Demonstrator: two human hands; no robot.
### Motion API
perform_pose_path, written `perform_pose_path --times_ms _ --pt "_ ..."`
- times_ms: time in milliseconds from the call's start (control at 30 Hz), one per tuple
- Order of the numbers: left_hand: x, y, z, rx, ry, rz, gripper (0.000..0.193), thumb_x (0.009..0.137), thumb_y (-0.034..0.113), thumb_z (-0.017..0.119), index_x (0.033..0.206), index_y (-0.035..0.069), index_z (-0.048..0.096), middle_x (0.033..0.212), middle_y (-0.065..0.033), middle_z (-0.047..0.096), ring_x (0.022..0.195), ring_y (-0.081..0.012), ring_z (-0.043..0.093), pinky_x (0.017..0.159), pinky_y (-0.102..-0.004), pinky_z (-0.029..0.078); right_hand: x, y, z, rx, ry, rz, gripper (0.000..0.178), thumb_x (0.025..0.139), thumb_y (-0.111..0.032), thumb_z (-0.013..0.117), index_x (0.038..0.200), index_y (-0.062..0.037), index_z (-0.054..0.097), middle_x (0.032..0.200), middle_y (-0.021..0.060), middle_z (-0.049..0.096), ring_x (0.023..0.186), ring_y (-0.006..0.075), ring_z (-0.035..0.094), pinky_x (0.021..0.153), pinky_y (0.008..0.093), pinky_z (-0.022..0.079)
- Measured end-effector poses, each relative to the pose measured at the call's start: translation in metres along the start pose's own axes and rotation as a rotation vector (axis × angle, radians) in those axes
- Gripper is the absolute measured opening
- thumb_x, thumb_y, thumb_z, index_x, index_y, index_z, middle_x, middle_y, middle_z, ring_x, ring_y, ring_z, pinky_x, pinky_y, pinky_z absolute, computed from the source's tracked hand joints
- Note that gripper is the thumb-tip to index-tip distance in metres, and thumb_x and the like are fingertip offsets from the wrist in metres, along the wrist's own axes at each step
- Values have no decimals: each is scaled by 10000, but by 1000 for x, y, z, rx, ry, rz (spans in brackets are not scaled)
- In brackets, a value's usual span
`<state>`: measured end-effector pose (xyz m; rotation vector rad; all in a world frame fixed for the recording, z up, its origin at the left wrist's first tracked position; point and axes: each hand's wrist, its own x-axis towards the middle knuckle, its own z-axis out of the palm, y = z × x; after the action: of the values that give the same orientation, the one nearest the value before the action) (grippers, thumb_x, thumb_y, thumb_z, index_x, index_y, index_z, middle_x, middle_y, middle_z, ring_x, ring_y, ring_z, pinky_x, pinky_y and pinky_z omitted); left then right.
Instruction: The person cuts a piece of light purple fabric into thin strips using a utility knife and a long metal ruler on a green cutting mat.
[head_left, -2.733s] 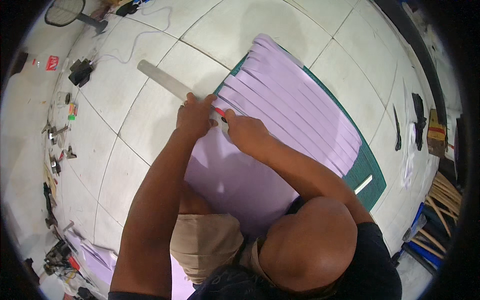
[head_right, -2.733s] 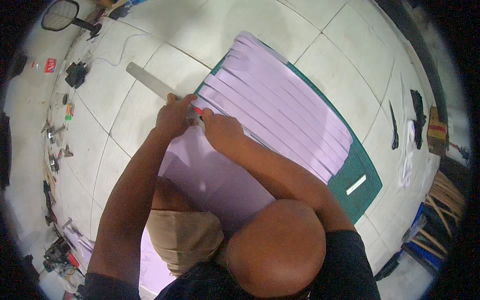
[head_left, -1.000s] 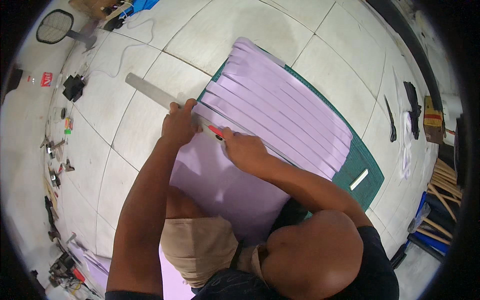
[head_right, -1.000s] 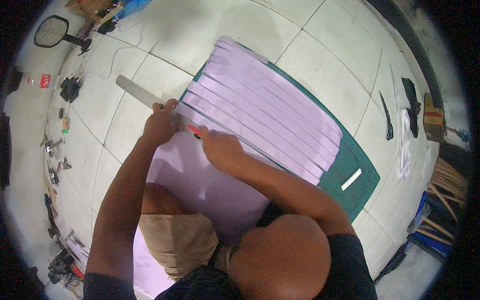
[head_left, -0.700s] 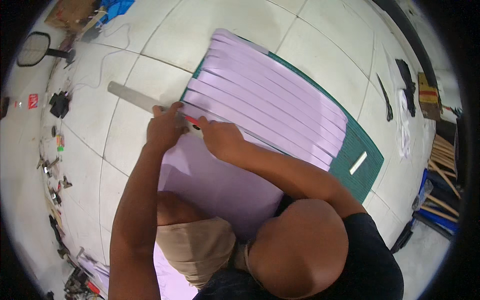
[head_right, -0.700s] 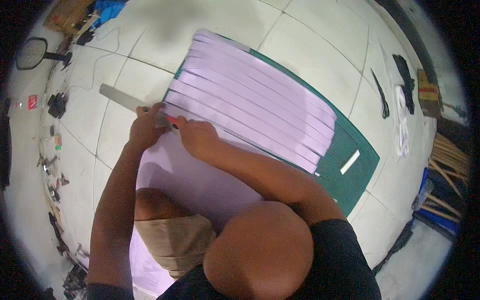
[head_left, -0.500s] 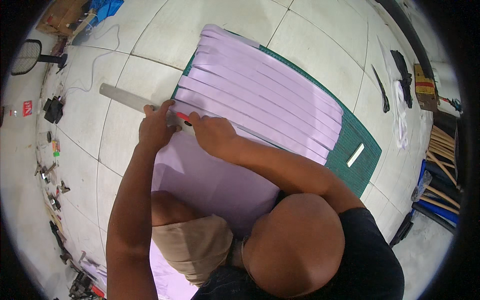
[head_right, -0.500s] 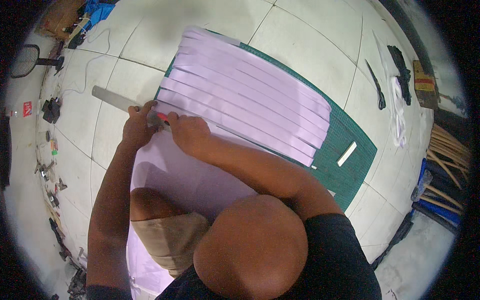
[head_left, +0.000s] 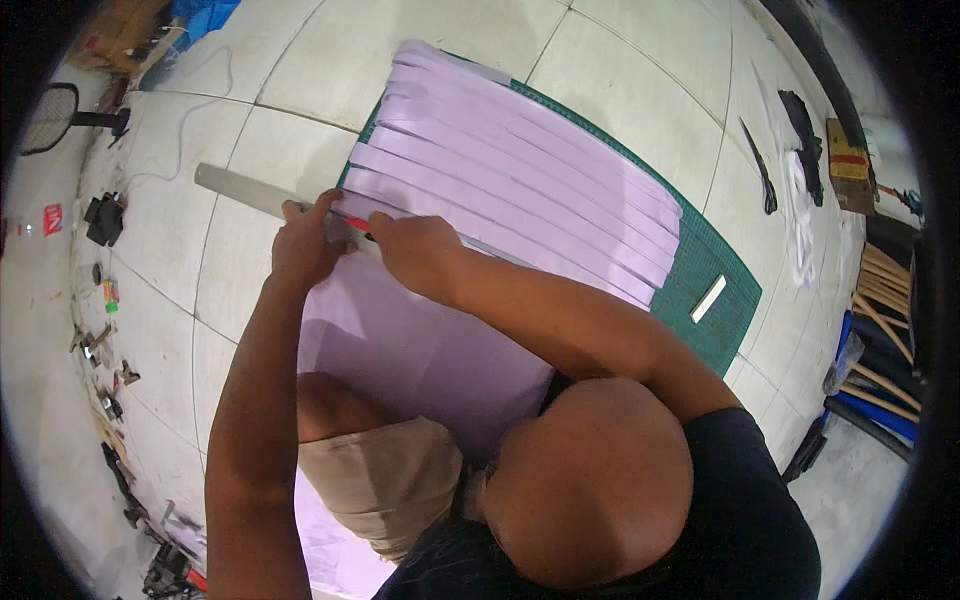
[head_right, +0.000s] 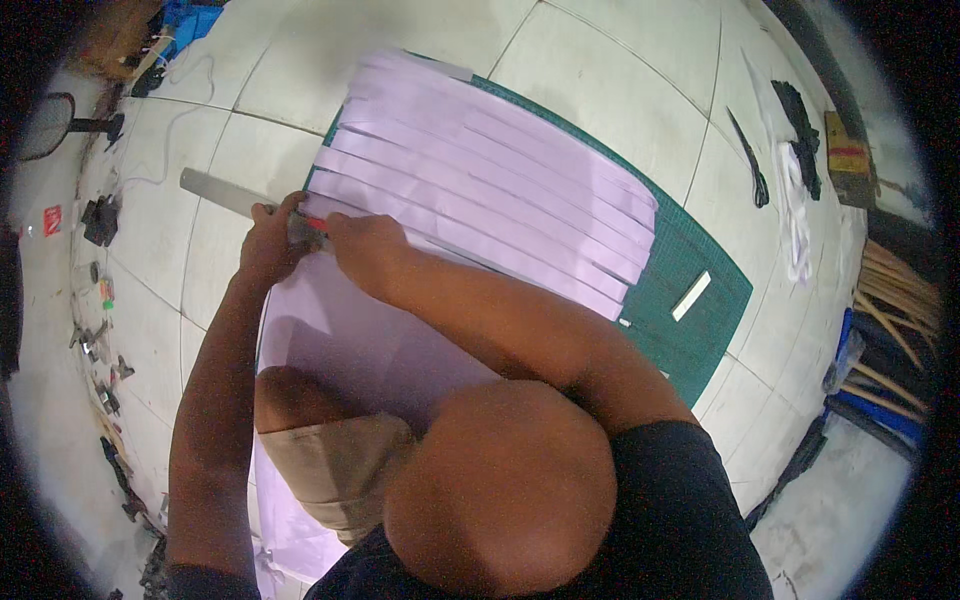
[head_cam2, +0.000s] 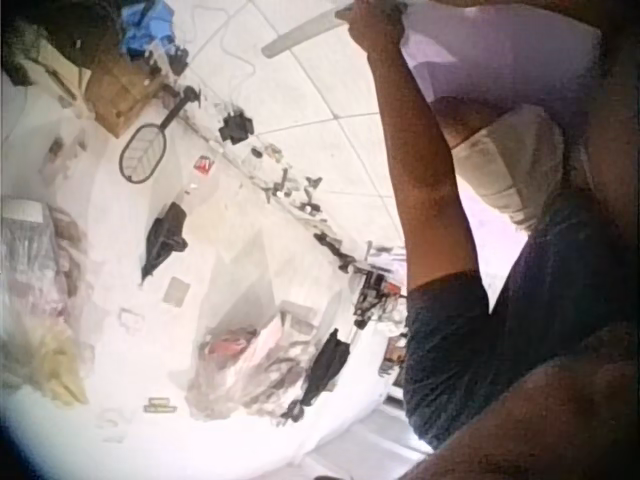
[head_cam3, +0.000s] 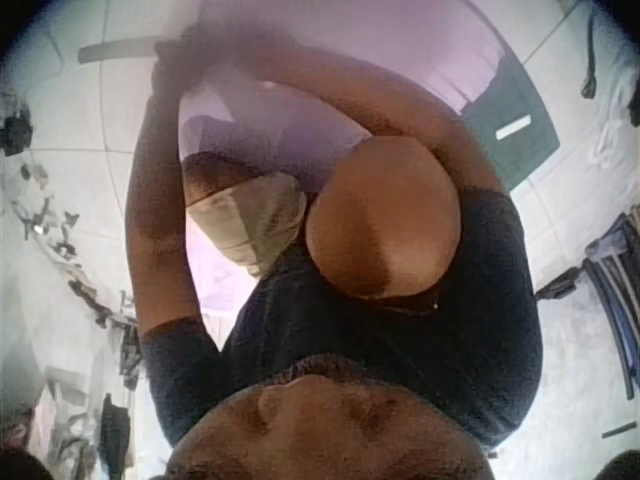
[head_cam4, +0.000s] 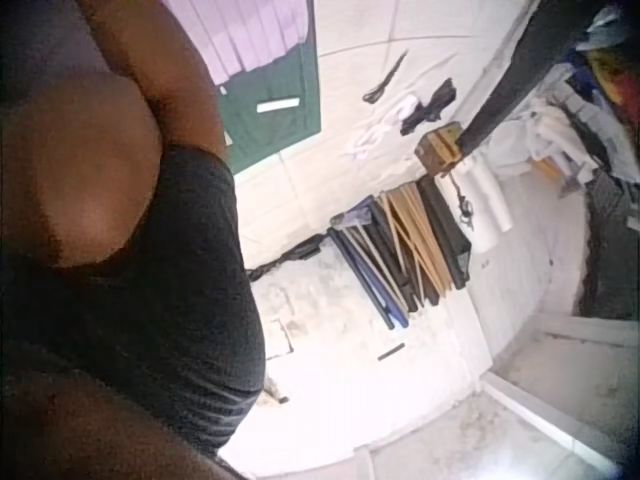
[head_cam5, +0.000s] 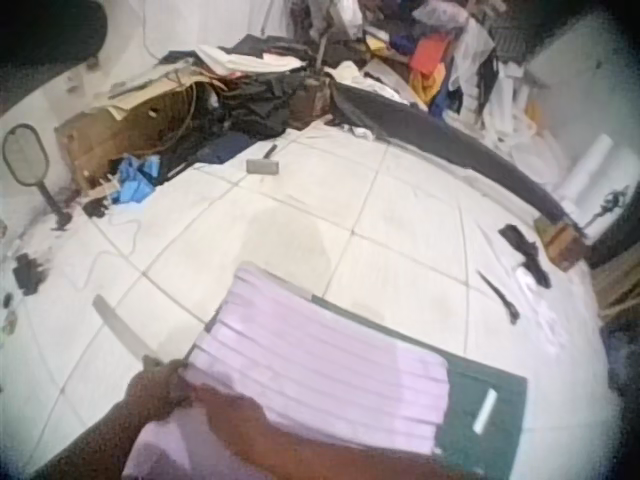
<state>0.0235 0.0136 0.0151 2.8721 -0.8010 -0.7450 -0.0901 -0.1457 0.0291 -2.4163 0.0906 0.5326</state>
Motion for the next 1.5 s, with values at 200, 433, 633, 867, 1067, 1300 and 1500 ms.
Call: perform_pose_path --times_ms 200,433,633,867,1067,1300,1500 --pt "3 10 -4 15 -48 -18 777 738 247 847 1400 292 443 1233 -243 465 1007 -437 645 874 -466 560 -63 34 -18 -65 -154 110 290 936 -103 493 1220 -49 506 942 204 691 895 388 691 724 509 536" --pt "6 4 2 46 -67 -24 843 740 286 849 1439 307 377 1239 -272 459 1042 -464 624 898 -494 552 -169 83 -24 -160 -245 263 402 962 -169 491 1359 -113 457 970 199 707 917 388 698 740 514 542" --pt "2 6 1 48 -25 -16 830 731 259 837 1441 273 407 1266 -286 459 1030 -460 635 915 -474 545 -291 156 -8 -290 -318 375 263 970 -127 485 1224 -89 426 852 180 668 820 392 690 655 497 529" --pt "3 -14 13 26 10 76 825 726 262 850 1427 253 416 1255 -275 452 1035 -464 612 902 -485 541 -394 184 -23 -400 -448 589 256 945 -102 507 1196 -114 460 904 202 676 840 403 704 680 494 566" --pt "2 -4 21 -154 89 3 835 708 266 845 1424 174 424 1286 -284 435 1105 -460 574 947 -481 514 -423 184 -40 -451 -157 707 201 974 -158 510 1157 -82 483 893 200 664 800 396 699 645 513 552" --pt "35 -24 28 -208 69 -158 607 838 458 672 1292 56 629 1258 -288 555 1198 -431 532 1032 -475 430 -335 142 -7 281 472 725 280 988 -251 579 1160 -48 491 912 236 667 810 442 670 662 499 505" --pt "25 15 23 215 260 -37 419 817 397 737 1005 23 730 1073 -239 667 1051 -385 624 907 -439 495 -290 116 48 488 491 520 288 976 -255 621 1153 -53 519 860 208 624 779 341 643 694 421 486"
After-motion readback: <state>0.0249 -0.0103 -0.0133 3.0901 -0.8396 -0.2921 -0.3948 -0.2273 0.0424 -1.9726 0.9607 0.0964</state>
